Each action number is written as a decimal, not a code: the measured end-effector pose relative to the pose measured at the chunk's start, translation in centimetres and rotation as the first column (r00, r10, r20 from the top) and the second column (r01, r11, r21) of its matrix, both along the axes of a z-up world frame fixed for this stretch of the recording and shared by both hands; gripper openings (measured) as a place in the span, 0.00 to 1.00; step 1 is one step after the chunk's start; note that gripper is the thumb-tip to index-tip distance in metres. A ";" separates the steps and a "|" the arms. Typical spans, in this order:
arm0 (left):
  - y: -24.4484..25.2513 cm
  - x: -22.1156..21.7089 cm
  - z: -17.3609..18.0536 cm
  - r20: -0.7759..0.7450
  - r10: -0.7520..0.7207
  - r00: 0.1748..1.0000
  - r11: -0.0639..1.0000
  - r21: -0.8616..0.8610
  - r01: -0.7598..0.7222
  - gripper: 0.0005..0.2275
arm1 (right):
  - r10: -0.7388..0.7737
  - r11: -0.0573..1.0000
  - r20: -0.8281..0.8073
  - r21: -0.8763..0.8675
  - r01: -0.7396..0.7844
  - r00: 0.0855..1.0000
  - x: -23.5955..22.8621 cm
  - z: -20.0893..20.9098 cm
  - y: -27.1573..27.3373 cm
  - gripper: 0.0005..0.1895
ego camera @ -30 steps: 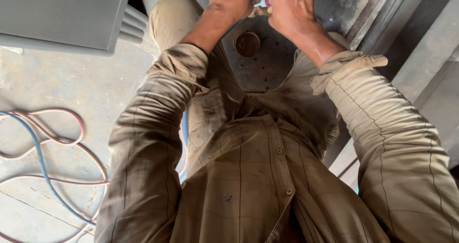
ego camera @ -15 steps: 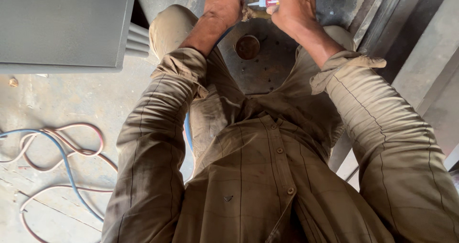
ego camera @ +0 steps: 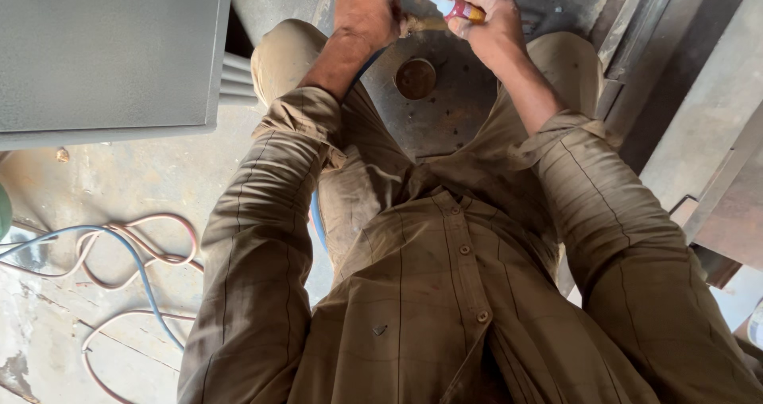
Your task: The person sits on the floor and repairs a damaged section of a blue and red hose. They apply a liquid from a small bottle to the damaged area and rub it in with their fingers. The person then picks up the bottle and stands up.
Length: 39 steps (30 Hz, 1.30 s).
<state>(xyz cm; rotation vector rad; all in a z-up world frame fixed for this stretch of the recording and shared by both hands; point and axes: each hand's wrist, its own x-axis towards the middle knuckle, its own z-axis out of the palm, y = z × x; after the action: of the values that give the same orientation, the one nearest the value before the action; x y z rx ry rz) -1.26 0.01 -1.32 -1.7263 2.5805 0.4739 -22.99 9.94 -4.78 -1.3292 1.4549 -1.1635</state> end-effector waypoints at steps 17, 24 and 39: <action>-1.1 1.7 -3.7 -0.065 -0.036 0.997 0.995 -0.100 0.029 0.09 | -0.056 0.988 0.104 -0.135 0.070 0.993 -0.9 0.7 0.9 0.18; 1.5 1.0 -0.4 0.359 -0.060 0.931 0.992 -0.084 0.096 0.21 | -0.054 0.983 0.154 -0.163 0.080 0.987 -0.3 1.8 1.3 0.20; 8.3 -0.5 5.2 0.398 -0.064 0.915 0.994 0.110 0.022 0.36 | -0.044 0.990 0.213 -0.120 0.070 0.976 -0.3 2.1 1.8 0.19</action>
<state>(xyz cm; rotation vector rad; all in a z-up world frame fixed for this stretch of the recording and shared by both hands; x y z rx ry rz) -1.80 8.26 3.87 -1.5372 2.2556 0.2167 -23.30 11.69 -2.72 -1.2144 1.2916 -1.4097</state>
